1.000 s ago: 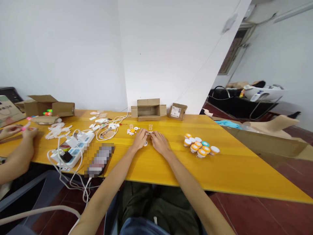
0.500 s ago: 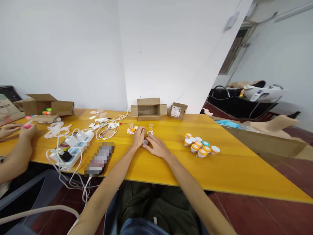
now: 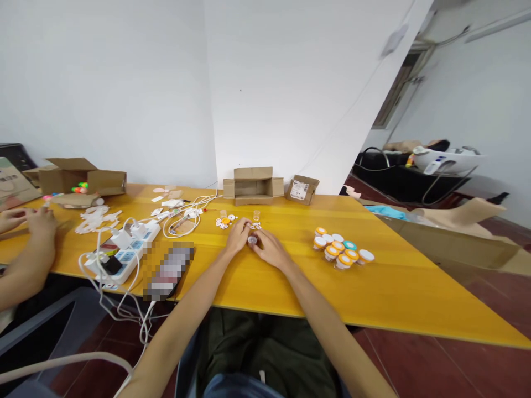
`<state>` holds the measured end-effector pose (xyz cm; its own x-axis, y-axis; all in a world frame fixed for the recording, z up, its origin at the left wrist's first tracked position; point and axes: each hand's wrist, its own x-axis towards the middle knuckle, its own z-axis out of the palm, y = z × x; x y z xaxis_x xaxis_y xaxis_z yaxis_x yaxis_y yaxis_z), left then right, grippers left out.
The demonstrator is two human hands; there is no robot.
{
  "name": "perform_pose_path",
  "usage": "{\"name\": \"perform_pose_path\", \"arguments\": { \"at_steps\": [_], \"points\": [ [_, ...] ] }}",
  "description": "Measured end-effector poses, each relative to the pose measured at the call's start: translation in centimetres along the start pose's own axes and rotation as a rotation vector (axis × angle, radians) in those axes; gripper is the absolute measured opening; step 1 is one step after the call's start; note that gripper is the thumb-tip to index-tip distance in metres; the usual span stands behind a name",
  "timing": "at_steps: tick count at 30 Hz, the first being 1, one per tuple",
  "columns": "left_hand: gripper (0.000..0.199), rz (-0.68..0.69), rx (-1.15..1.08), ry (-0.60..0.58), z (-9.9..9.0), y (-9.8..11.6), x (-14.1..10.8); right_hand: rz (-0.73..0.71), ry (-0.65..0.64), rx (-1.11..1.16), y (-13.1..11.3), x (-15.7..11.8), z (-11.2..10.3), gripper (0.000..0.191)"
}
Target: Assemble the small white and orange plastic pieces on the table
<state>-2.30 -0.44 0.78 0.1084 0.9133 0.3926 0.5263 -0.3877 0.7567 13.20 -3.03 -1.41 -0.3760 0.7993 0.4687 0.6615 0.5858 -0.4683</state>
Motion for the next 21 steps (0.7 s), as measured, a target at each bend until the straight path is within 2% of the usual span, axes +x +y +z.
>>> {"name": "perform_pose_path", "arguments": {
  "at_steps": [11,21],
  "points": [
    [0.018,0.020,0.216,-0.115,-0.5,0.7,-1.2,0.042,0.029,0.124,0.6,-0.3,0.3,0.035],
    [0.026,0.075,0.401,-0.290,-1.4,1.8,-2.5,0.126,0.020,0.276,1.0,-1.0,0.3,0.050]
  ]
}}
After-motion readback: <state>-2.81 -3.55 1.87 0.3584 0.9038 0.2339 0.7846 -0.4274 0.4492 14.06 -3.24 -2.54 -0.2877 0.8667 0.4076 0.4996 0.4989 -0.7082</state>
